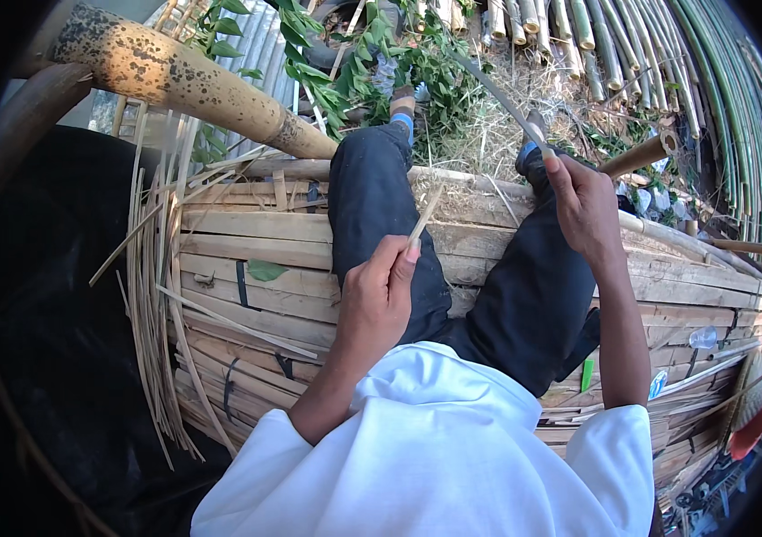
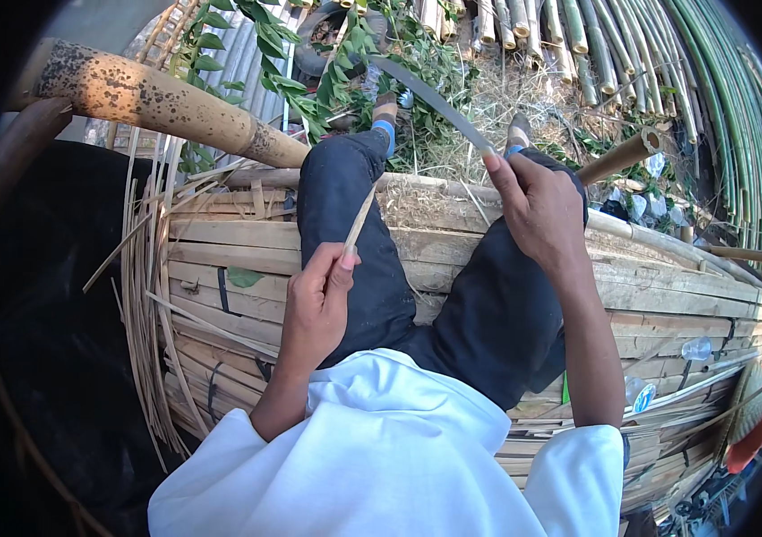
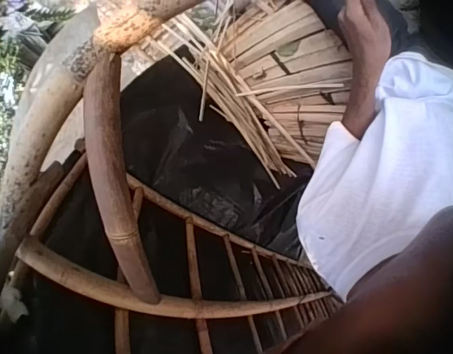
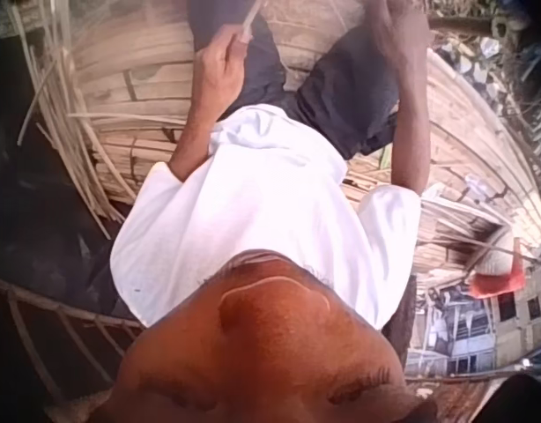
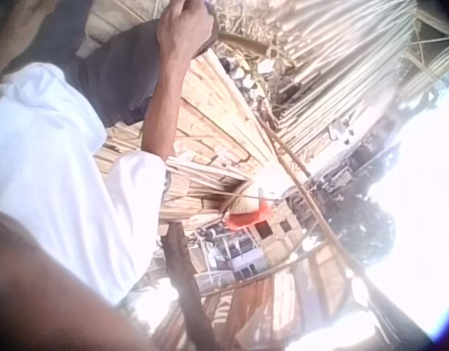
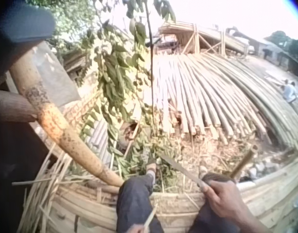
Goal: The person uses a machete to shave thin layers off a narrow bamboo strip, repeating the scraping motion along its length to smooth it.
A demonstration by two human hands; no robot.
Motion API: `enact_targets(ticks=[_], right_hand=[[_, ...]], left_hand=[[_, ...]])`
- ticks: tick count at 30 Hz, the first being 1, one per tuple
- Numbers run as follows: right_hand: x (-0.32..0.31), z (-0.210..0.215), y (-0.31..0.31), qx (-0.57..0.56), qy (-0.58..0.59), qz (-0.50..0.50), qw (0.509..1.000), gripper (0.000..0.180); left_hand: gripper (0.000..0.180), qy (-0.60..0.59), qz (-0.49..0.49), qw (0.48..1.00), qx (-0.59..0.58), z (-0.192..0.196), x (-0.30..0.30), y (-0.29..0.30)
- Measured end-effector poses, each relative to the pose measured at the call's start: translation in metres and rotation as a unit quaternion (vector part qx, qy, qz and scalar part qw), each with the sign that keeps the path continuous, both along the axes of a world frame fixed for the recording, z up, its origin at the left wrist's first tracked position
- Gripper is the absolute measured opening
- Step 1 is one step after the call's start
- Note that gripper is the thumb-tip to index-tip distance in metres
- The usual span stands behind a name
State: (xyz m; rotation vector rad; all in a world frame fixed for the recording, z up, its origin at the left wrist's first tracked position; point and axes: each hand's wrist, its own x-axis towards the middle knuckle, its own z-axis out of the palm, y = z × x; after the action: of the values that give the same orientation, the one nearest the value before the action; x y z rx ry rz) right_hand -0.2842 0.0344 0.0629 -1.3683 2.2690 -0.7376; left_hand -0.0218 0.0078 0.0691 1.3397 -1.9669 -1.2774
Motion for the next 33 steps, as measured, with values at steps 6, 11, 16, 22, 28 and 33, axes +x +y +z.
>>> enact_targets(ticks=[6,11,16,22,28,33], right_hand=[[0.057,0.009,0.006,-0.054,0.041,0.135,0.989,0.054],[0.077,0.008,0.004,-0.060,0.093,0.196,0.974,0.056],[0.077,0.010,0.003,-0.049,0.104,0.194,0.974,0.051],[0.070,0.008,0.000,-0.026,0.090,0.228,0.969,0.052],[0.042,-0.004,-0.013,0.000,0.159,0.126,0.979,0.062],[-0.007,-0.013,-0.007,0.031,0.049,0.019,0.998,0.058]], left_hand=[[0.032,0.082,-0.006,0.993,0.085,-0.003,-0.008,0.002],[0.032,0.108,-0.004,0.988,0.114,-0.006,-0.004,0.004],[0.032,0.068,-0.006,0.997,0.034,-0.002,-0.006,0.007],[0.031,0.067,0.016,0.997,-0.032,-0.003,-0.005,0.012],[0.030,0.032,0.034,0.999,-0.014,-0.002,0.004,0.007],[0.030,0.065,0.048,0.996,0.047,-0.011,0.010,0.009]])
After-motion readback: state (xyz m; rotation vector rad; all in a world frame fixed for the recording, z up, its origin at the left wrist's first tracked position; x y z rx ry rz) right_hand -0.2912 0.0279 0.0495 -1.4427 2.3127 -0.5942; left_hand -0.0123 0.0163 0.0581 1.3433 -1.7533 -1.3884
